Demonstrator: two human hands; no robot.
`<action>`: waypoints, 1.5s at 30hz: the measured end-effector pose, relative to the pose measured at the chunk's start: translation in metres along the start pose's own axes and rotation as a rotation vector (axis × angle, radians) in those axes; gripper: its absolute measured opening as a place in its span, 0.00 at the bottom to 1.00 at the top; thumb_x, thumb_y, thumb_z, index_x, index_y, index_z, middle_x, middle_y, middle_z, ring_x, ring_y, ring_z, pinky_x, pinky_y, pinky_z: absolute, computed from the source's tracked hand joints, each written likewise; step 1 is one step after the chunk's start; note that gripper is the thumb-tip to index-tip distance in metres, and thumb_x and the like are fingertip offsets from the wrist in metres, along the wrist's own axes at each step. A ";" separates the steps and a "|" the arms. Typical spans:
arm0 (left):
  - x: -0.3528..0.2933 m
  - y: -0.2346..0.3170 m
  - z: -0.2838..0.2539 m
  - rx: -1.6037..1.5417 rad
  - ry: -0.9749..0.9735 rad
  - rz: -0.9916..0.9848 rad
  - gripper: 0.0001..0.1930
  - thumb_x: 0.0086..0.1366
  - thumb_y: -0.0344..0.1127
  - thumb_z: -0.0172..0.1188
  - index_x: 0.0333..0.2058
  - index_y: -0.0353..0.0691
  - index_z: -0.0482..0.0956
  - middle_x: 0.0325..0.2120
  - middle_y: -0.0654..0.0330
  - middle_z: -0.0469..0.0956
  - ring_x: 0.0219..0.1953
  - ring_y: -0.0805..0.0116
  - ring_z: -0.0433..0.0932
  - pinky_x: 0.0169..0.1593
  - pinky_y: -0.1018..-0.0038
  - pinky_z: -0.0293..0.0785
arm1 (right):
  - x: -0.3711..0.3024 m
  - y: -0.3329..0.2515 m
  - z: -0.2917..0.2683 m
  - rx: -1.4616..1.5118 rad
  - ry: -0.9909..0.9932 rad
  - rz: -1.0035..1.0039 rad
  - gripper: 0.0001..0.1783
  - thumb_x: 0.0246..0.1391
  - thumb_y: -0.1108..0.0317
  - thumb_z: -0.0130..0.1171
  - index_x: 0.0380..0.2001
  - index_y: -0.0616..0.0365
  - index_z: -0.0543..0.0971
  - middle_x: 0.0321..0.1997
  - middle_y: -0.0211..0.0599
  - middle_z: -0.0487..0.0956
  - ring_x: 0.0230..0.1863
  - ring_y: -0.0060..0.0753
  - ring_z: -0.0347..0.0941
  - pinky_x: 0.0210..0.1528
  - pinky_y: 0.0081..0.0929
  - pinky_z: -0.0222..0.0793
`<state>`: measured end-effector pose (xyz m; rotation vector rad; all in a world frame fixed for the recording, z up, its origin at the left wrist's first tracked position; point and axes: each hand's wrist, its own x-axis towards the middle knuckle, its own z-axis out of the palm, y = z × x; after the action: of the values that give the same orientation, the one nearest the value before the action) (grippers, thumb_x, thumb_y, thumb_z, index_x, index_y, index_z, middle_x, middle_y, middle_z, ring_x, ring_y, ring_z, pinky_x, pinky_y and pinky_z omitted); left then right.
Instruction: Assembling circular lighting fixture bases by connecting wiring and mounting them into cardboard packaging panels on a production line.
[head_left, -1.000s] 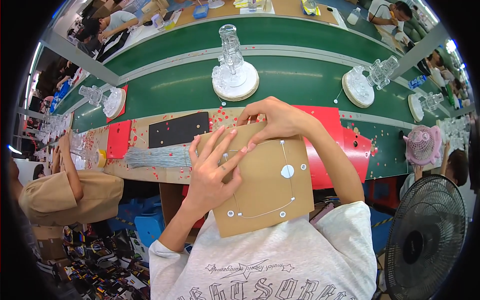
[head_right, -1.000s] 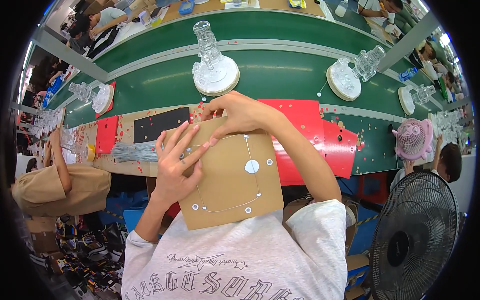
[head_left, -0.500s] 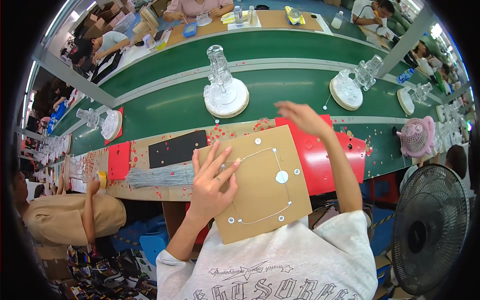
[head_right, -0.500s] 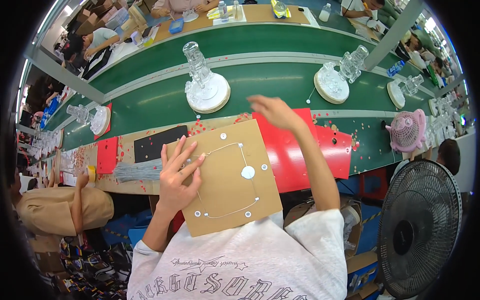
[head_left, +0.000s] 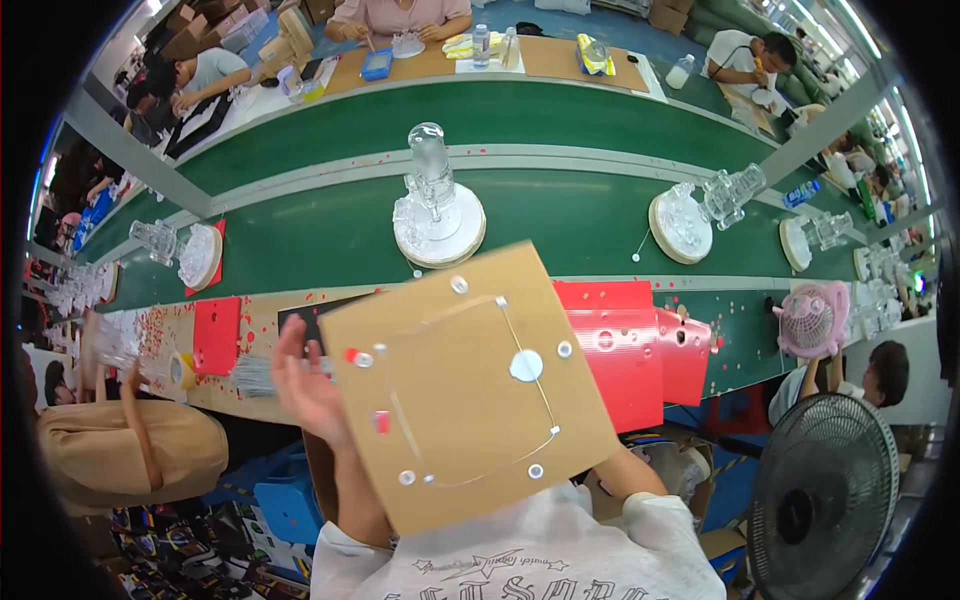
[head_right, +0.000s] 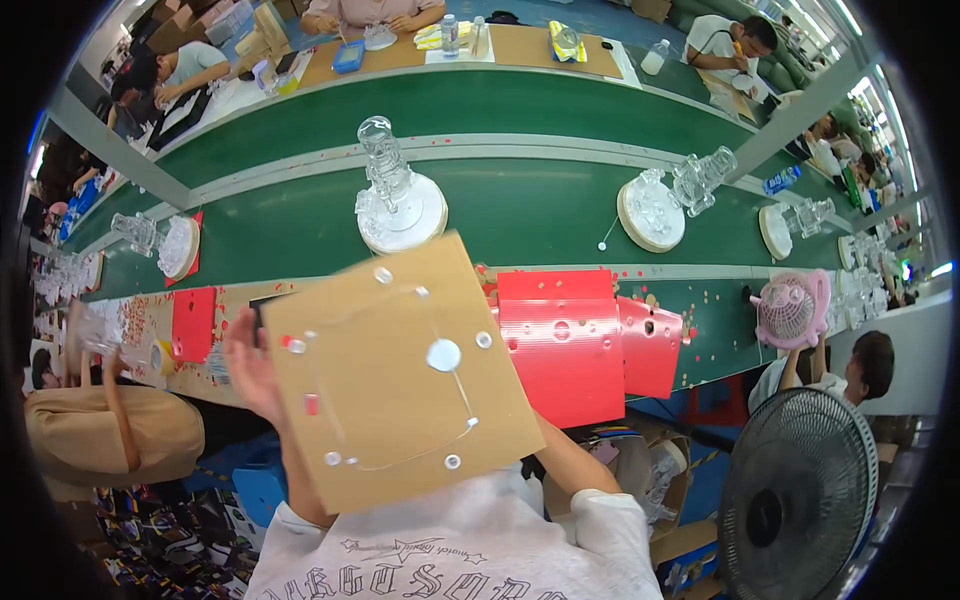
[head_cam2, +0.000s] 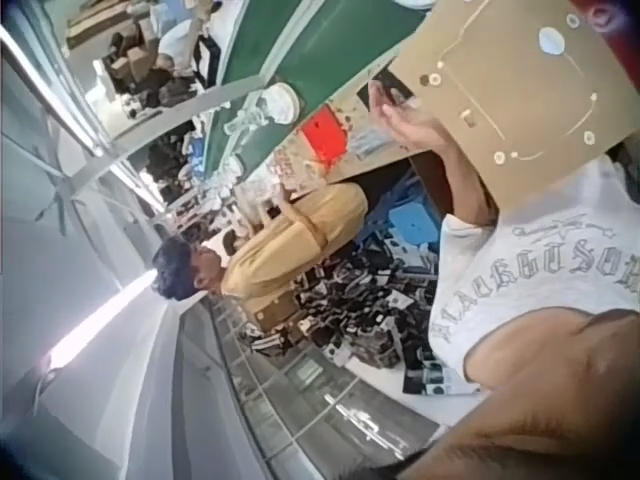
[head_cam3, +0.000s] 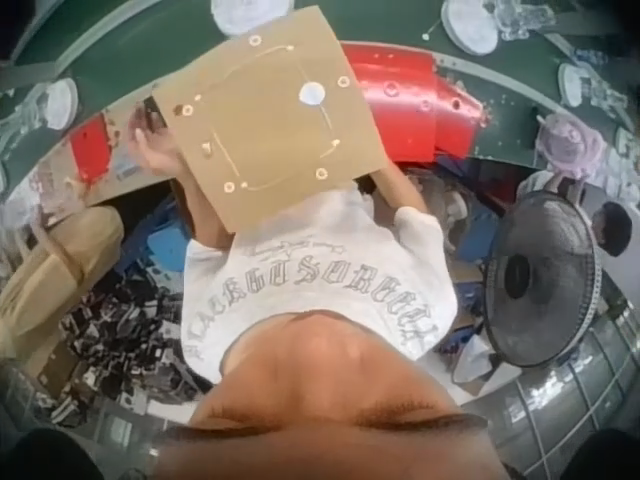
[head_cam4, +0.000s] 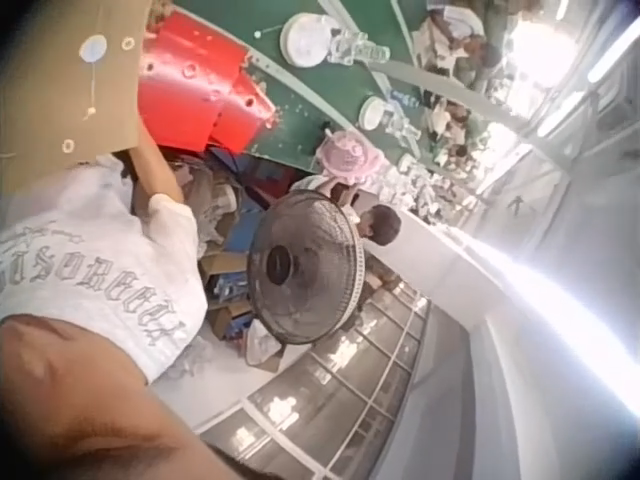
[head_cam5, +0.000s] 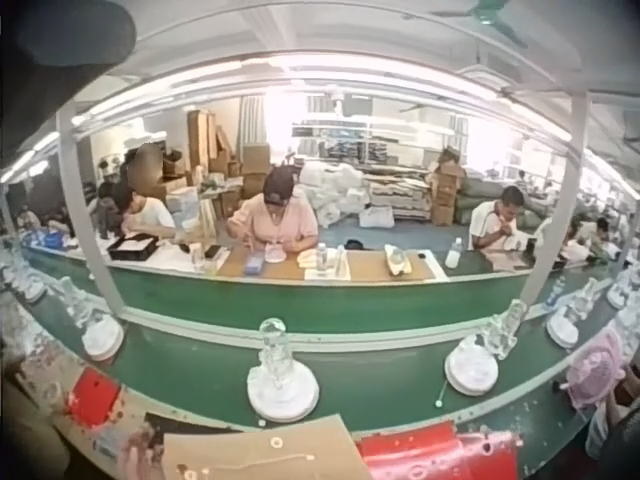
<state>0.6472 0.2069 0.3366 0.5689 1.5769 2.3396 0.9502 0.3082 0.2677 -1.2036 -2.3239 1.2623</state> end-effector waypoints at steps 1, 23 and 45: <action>0.019 -0.005 -0.026 -0.056 -0.025 0.025 0.17 0.70 0.38 0.46 0.53 0.36 0.72 0.57 0.53 0.74 0.61 0.65 0.69 0.62 0.65 0.59 | -0.006 0.002 -0.010 -0.031 0.001 0.006 0.31 0.47 0.67 0.68 0.57 0.58 0.75 0.56 0.52 0.78 0.56 0.57 0.73 0.62 0.45 0.69; 0.061 -0.129 -0.018 0.018 0.042 -0.735 0.06 0.68 0.32 0.53 0.40 0.42 0.78 0.39 0.62 0.82 0.41 0.73 0.79 0.43 0.77 0.68 | 0.284 0.107 -0.156 -1.567 -0.303 0.114 0.12 0.45 0.70 0.62 0.36 0.49 0.85 0.32 0.35 0.84 0.39 0.37 0.82 0.61 0.47 0.66; -0.019 -0.137 0.031 0.169 -0.279 -0.857 0.07 0.68 0.30 0.50 0.35 0.41 0.78 0.35 0.62 0.82 0.38 0.74 0.78 0.41 0.79 0.69 | 0.096 0.198 -0.362 -0.819 0.872 0.459 0.36 0.49 0.59 0.71 0.60 0.46 0.69 0.58 0.47 0.71 0.53 0.60 0.74 0.50 0.49 0.73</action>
<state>0.6777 0.2755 0.2168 0.1689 1.4843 1.4399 1.1947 0.6510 0.3134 -2.0496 -1.8935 -0.2838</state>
